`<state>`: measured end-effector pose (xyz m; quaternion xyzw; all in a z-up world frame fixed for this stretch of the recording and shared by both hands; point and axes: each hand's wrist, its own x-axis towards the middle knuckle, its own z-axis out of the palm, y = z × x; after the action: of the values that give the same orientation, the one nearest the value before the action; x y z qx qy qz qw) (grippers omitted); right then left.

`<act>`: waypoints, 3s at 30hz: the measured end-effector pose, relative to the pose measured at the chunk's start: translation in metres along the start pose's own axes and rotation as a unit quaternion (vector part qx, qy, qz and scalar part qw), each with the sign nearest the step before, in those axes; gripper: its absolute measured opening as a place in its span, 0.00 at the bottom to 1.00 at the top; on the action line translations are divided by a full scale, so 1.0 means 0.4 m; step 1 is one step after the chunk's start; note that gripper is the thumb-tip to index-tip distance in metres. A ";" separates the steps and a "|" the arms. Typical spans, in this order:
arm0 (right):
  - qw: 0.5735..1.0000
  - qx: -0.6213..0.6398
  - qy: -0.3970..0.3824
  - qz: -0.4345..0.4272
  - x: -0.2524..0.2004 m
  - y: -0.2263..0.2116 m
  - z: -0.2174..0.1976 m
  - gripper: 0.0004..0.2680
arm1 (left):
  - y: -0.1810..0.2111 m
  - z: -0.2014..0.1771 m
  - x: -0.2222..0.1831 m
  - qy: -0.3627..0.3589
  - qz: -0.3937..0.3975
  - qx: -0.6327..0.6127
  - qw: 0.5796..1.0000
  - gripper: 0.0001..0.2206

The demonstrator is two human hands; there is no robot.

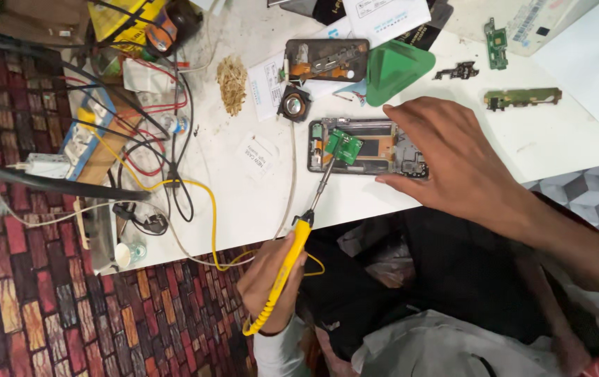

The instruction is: The person uses a yellow hot air gun to apply heat to the internal components of a disassembled smartphone. They repeatedly direct the airflow at the motherboard and surrounding areas while holding the device steady with their other hand.

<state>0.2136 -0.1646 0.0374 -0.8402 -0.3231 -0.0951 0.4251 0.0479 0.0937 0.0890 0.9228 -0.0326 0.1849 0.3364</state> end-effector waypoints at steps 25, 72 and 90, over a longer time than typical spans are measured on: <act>0.999 0.013 0.019 0.026 -0.015 0.018 0.012 0.24 | 0.020 0.001 0.034 -0.045 0.012 0.052 0.998 0.16; 1.000 -0.003 0.012 0.012 -0.018 0.025 0.020 0.24 | 0.100 -0.149 0.306 -0.318 0.039 0.057 0.945 0.16; 1.000 -0.005 0.011 0.014 -0.010 0.012 0.008 0.24 | 0.111 -0.174 0.479 -0.410 0.081 0.073 0.905 0.14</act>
<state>0.2134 -0.1661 0.0306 -0.8456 -0.3063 -0.0996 0.4257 0.1955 0.1159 0.2345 0.9334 -0.2290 -0.1812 0.2085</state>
